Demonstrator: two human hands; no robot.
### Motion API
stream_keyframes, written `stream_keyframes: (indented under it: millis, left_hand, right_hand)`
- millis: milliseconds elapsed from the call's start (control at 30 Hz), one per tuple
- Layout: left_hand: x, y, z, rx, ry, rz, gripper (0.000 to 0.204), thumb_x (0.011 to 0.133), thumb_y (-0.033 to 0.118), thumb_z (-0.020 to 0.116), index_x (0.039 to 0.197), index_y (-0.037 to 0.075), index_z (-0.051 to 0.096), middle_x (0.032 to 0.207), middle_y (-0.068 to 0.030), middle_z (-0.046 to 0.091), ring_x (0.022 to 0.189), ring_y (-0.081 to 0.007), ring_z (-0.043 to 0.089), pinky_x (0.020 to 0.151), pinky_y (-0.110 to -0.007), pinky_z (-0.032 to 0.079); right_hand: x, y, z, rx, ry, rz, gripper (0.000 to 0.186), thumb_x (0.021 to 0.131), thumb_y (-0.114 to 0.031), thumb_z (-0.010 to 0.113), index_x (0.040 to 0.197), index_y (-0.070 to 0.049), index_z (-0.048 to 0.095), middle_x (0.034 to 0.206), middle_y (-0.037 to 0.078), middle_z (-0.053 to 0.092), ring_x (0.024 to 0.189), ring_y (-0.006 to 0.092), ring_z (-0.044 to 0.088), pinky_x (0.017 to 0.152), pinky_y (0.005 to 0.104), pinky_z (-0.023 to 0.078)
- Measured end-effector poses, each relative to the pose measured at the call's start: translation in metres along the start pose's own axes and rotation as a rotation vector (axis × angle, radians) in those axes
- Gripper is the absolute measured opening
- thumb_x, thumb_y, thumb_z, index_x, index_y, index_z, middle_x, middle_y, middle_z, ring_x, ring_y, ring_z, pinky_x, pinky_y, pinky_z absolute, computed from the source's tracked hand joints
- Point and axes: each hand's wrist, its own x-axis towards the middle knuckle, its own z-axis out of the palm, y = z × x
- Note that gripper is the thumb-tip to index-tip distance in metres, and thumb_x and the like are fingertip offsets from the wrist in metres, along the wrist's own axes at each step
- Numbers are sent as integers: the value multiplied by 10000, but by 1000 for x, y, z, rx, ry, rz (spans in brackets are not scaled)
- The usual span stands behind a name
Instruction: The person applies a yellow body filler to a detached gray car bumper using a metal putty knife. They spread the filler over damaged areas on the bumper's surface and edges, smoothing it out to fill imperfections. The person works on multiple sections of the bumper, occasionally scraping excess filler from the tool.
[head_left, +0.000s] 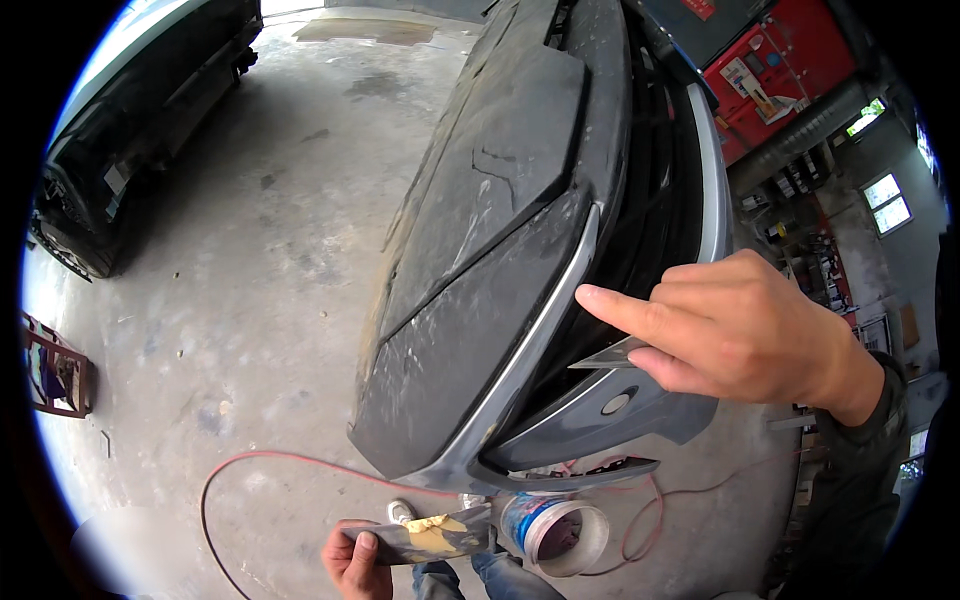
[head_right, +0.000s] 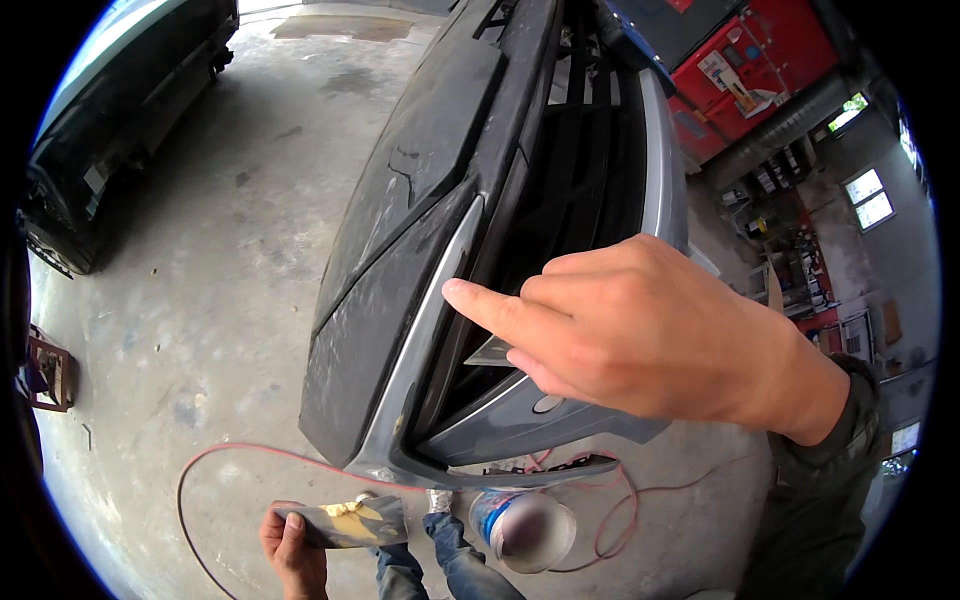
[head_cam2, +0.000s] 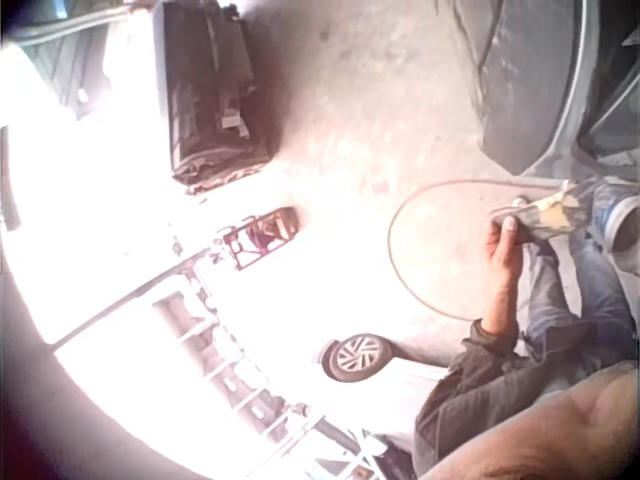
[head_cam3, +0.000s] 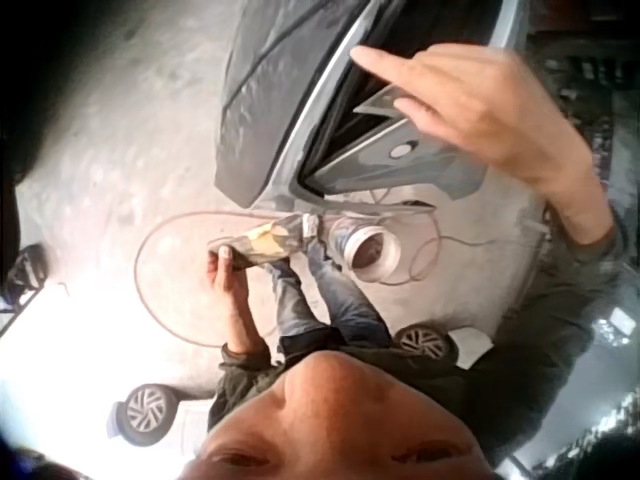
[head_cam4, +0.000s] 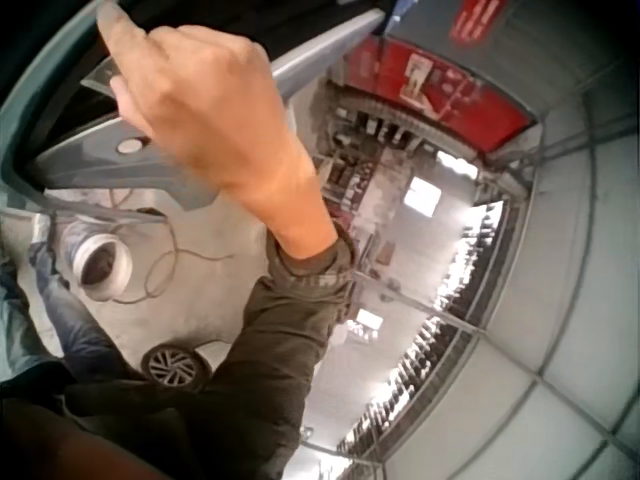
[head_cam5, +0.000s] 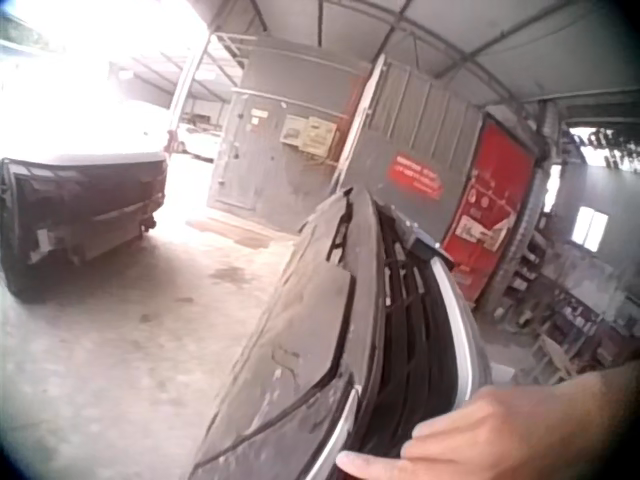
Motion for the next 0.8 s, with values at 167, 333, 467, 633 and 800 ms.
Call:
stream_keyframes:
  millis: [167, 333, 467, 633, 800]
  left_hand:
    - [6, 0, 1, -13, 9, 1, 198, 858, 175, 634, 880, 6, 535, 767, -40, 563, 713, -110, 528, 691, -241, 430]
    - [4, -5, -5, -35, -15, -133, 40, 907, 57, 540, 919, 28, 564, 833, -45, 591, 713, -106, 528, 670, -238, 437]
    - [3, 0, 9, -16, 13, -128, 37, 911, 56, 531, 892, 41, 559, 785, -19, 568, 663, -78, 485, 618, -217, 401]
    - [3, 4, 22, -30, 14, -55, 69, 902, 99, 557, 874, 38, 538, 745, -8, 539, 655, -78, 469, 615, -217, 382]
    - [7, 20, 53, -39, 84, 65, 169, 891, 152, 584, 926, -5, 530, 779, -49, 573, 734, -125, 556, 707, -251, 455]
  right_hand:
    - [10, 5, -5, -80, -90, -11, 626, 653, -65, 733, 1251, -30, 553, 586, 1, 432, 524, 117, 474, 422, 253, 394]
    - [6, 2, -4, -154, -129, 0, 584, 668, -70, 723, 1231, -32, 572, 585, -6, 412, 531, 110, 467, 416, 242, 394]
    - [-3, 2, -1, -142, -137, -1, 496, 662, -61, 719, 1146, -27, 620, 594, -5, 436, 535, 116, 481, 417, 236, 397]
    - [-28, -9, -8, 81, 11, 77, 311, 646, -88, 671, 941, 5, 646, 648, 28, 494, 572, 146, 518, 445, 257, 429]
    - [-45, -34, 3, 105, 307, 102, 236, 636, -96, 671, 871, -69, 679, 756, 6, 575, 639, 129, 524, 497, 242, 422]
